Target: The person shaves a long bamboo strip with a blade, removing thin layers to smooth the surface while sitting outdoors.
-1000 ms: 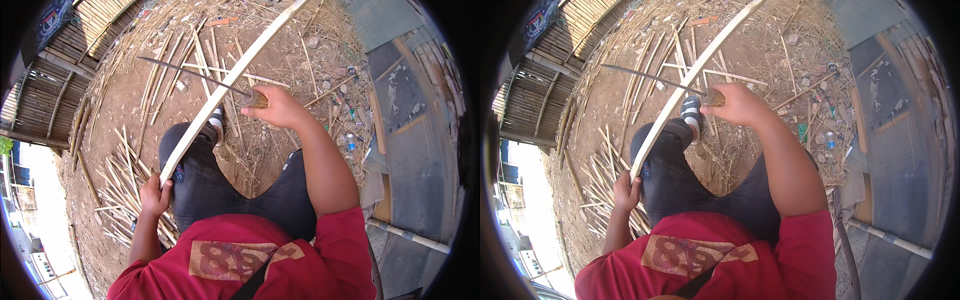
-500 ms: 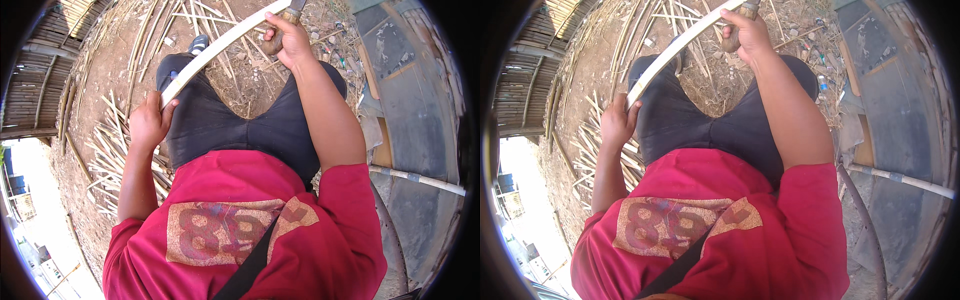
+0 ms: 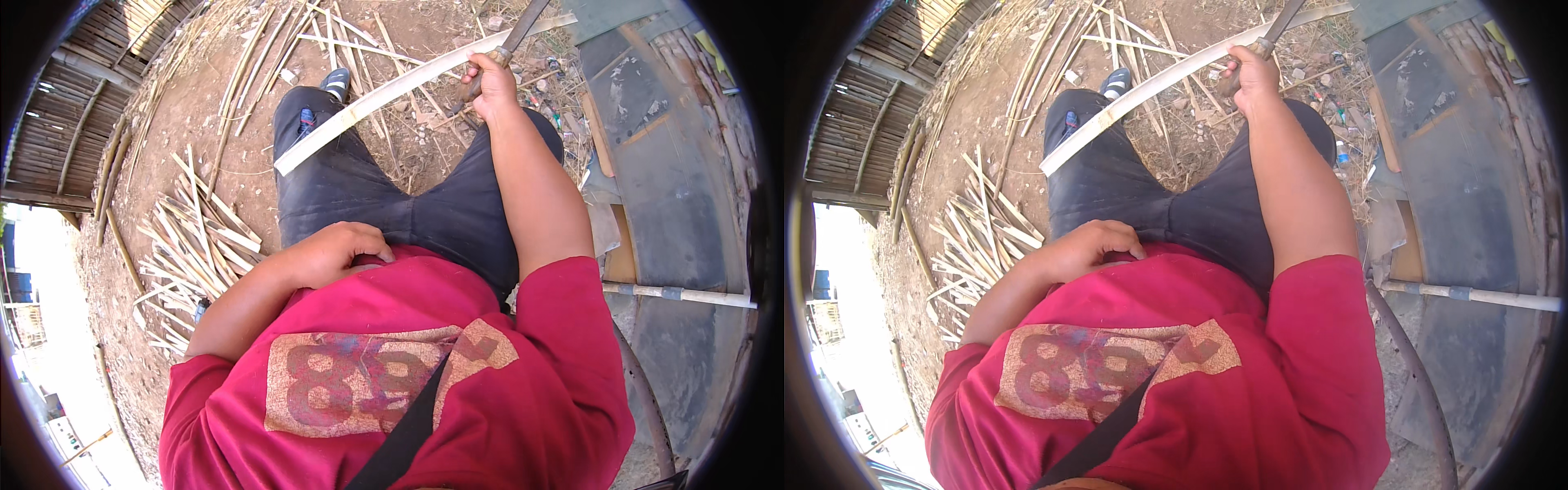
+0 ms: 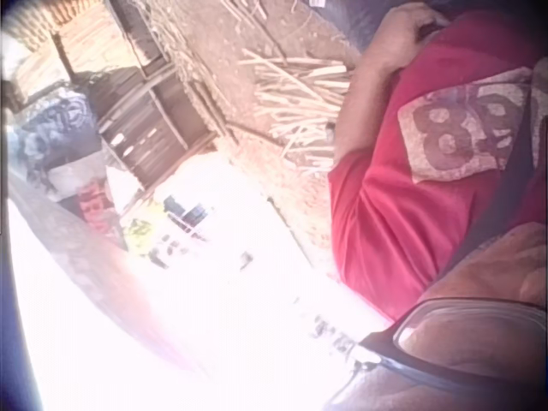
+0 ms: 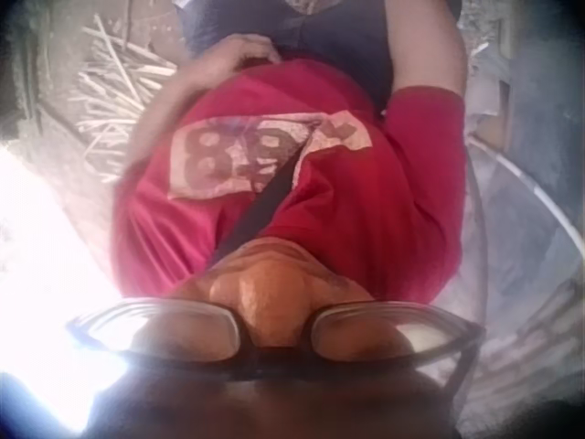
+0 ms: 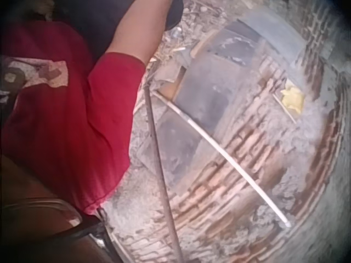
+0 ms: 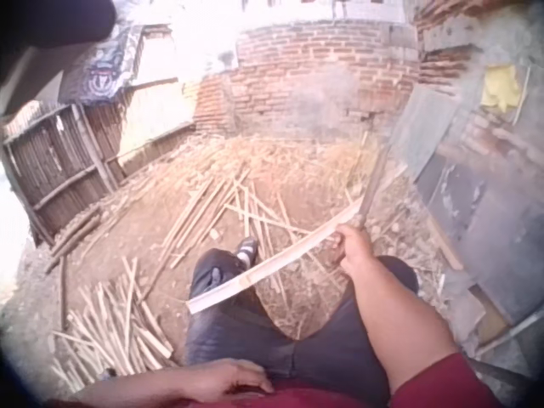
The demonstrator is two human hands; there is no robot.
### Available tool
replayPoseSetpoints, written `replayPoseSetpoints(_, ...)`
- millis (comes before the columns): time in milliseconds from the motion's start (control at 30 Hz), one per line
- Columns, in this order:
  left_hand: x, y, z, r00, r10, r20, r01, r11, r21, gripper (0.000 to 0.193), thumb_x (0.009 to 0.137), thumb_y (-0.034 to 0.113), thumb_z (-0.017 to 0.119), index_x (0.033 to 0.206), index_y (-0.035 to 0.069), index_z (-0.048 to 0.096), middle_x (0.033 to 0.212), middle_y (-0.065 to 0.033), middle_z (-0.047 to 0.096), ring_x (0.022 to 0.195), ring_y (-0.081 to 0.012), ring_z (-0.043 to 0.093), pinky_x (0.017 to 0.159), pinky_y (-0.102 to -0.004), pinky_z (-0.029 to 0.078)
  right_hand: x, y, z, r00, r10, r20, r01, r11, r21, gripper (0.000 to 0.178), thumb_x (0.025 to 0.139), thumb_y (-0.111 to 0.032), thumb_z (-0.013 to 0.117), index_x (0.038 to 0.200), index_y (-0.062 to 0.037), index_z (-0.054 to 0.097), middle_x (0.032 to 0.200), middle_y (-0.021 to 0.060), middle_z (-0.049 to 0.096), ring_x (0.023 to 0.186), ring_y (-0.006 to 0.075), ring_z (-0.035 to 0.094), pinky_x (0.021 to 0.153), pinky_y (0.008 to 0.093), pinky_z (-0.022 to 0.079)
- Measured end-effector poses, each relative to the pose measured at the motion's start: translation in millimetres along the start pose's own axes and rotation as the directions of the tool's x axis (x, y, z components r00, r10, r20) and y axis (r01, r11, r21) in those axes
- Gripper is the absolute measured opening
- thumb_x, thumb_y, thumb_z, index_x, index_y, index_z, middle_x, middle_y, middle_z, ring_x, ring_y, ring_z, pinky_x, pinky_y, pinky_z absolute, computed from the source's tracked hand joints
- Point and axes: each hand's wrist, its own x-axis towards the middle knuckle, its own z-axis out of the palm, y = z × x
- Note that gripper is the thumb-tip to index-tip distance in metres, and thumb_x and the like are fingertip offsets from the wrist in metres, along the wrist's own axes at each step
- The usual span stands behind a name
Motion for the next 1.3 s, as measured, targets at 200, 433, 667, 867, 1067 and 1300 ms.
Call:
replayPoseSetpoints(200,23,-7,-15,0.672,0.003,-0.74,0.347,0.882,0.318,0.003,0.091,0.005,0.066,0.091,0.003,0.066,0.093,-0.0153,0.069,0.089,-0.0379,0.067,0.078,-0.0444,0.054,3,2,-3,1.0,0.023,-0.001,-0.023,1.0,-0.022,0.027,0.083,0.002,0.075,0.103,-0.0053,0.058,0.085,0.0054,0.062,0.063,0.0132,0.056,0.052,0.03,0.045)
replayPoseSetpoints(433,-5,-4,-27,0.935,-0.351,0.053,0.35,0.936,0.024,0.013,0.089,0.005,0.072,0.101,0.001,0.072,0.09,-0.0111,0.072,0.081,-0.0202,0.07,0.071,-0.0354,0.055,-8,-4,-5,1.0,-0.011,-0.017,0.01,0.998,-0.059,0.018,0.085,-0.002,0.075,0.093,-0.0074,0.06,0.07,0.0013,0.055,0.057,0.013,0.052,0.053,0.0296,0.046)
replayPoseSetpoints(667,-24,1,-12,0.966,-0.248,0.07,0.22,0.934,0.283,0.024,0.08,0.018,0.074,0.1,0.006,0.075,0.095,-0.0138,0.073,0.088,-0.0345,0.071,0.074,-0.0416,0.056,0,-3,-9,0.999,0.042,0.031,-0.04,0.997,-0.069,0.023,0.083,0.001,0.075,0.099,-0.0044,0.06,0.083,0.006,0.062,0.063,0.0134,0.056,0.053,0.03,0.046)
replayPoseSetpoints(867,-26,-2,-2,0.971,-0.236,0.045,0.195,0.883,0.426,0.025,0.083,0.025,0.068,0.101,0.008,0.075,0.1,-0.0116,0.073,0.093,-0.0362,0.07,0.08,-0.0449,0.055,-13,-6,3,0.998,0.044,0.051,-0.04,0.996,-0.083,0.02,0.084,0.001,0.075,0.094,-0.007,0.06,0.076,0.0025,0.057,0.059,0.0116,0.053,0.052,0.0285,0.045)
replayPoseSetpoints(1067,-21,1,10,0.958,-0.286,0.034,0.222,0.807,0.547,0.029,0.088,0.026,0.061,0.11,0.011,0.073,0.109,-0.0094,0.071,0.097,-0.0345,0.07,0.08,-0.0455,0.056,-12,-6,3,0.997,0.052,0.063,-0.047,0.996,-0.079,0.018,0.085,-0.001,0.075,0.094,-0.0071,0.06,0.075,0.0021,0.057,0.059,0.0116,0.053,0.052,0.0285,0.045)
replayPoseSetpoints(1300,-26,-11,30,0.967,-0.16,-0.196,0.243,0.803,0.544,0.025,0.087,0.03,0.062,0.102,0.013,0.072,0.099,-0.0075,0.069,0.093,-0.0325,0.07,0.077,-0.0448,0.056,-12,-7,3,0.996,0.066,0.068,-0.061,0.996,-0.065,0.018,0.085,-0.002,0.075,0.095,-0.0071,0.061,0.074,0.0011,0.057,0.059,0.0116,0.053,0.053,0.0286,0.046)
